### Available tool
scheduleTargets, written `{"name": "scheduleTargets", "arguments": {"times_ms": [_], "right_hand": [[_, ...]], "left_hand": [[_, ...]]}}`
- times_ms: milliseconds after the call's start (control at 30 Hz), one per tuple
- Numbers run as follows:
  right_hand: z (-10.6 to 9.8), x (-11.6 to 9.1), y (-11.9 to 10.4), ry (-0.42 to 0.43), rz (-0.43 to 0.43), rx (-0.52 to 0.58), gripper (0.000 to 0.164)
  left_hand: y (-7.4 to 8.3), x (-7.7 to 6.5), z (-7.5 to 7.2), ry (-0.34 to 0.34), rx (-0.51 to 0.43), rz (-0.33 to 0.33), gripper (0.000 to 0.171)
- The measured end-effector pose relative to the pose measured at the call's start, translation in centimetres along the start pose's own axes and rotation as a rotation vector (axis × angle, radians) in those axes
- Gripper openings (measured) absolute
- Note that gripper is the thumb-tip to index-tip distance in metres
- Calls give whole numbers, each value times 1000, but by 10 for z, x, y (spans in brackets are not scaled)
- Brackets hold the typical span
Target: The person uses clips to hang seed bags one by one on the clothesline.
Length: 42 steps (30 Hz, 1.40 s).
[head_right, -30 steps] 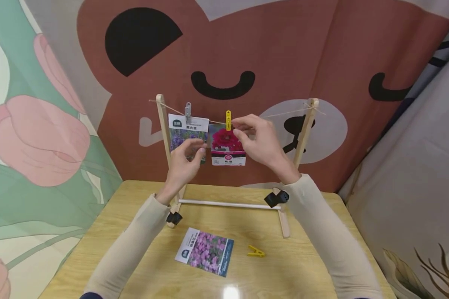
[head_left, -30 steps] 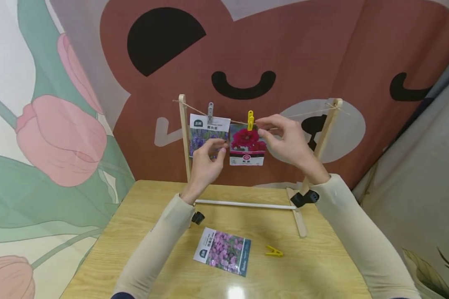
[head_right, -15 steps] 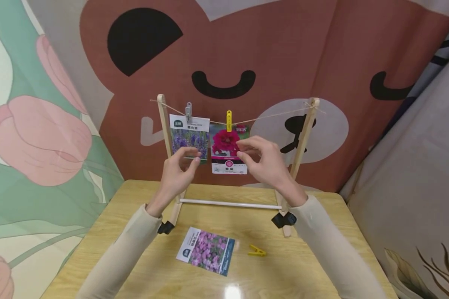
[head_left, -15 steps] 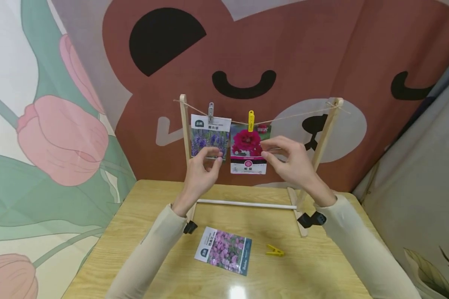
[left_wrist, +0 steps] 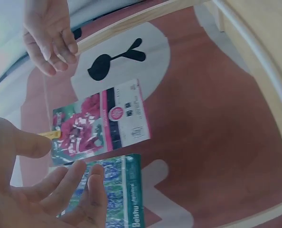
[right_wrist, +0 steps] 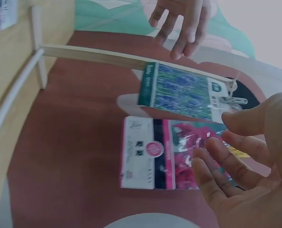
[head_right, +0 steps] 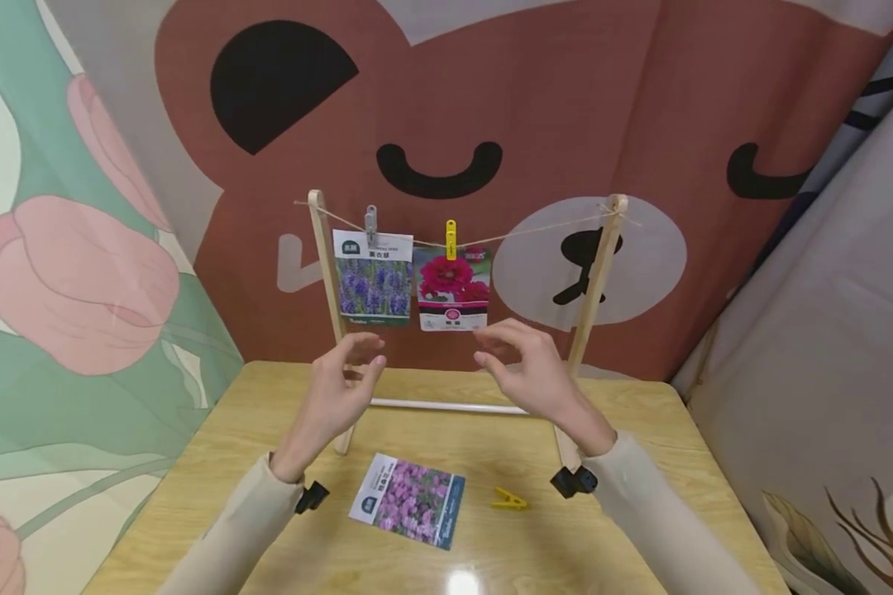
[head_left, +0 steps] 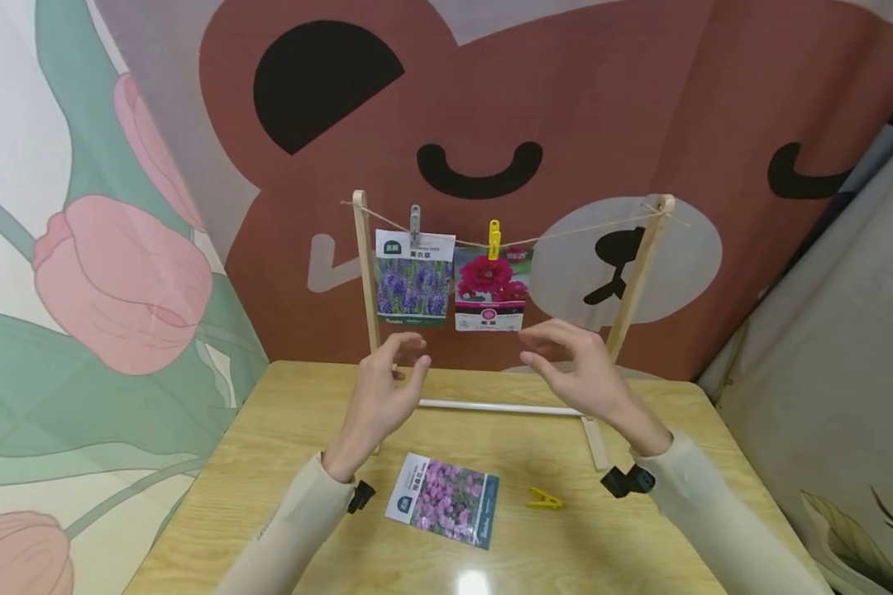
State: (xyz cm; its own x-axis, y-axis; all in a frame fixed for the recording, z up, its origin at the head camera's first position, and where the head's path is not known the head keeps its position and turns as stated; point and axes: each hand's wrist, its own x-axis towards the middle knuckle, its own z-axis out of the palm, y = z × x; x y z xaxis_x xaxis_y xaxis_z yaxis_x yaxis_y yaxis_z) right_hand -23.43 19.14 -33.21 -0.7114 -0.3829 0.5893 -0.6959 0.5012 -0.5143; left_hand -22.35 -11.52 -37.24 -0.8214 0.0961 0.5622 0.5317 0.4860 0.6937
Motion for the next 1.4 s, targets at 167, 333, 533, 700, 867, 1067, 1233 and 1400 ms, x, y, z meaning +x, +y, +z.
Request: {"name": "scheduleTargets", "arguments": {"times_ms": [167, 333, 533, 700, 867, 1067, 1233, 1400], "right_hand": [[3, -12, 5, -24, 48, -26, 28], [7, -25, 10, -31, 88, -45, 28], [18, -40, 19, -33, 83, -45, 27], [25, -52, 28, -22, 63, -33, 30], [30, -61, 36, -14, 67, -26, 31], [36, -71, 45, -23, 105, -34, 31], [40, -78, 50, -33, 130, -26, 30], [41, -88, 53, -31, 170, -35, 33]], "left_hand": [[-12, -12, 3, -1, 12, -45, 29], [-20, -22, 6, -4, -2, -79, 30], [-25, -35, 10, -29, -4, -129, 32], [-27, -40, 13, -38, 25, -118, 32], [-31, -44, 15, -40, 36, -132, 35], [-40, -49, 17, -36, 58, -138, 43], [-48, -57, 20, -43, 51, -166, 46], [-58, -67, 25, -64, 25, -208, 44]]}}
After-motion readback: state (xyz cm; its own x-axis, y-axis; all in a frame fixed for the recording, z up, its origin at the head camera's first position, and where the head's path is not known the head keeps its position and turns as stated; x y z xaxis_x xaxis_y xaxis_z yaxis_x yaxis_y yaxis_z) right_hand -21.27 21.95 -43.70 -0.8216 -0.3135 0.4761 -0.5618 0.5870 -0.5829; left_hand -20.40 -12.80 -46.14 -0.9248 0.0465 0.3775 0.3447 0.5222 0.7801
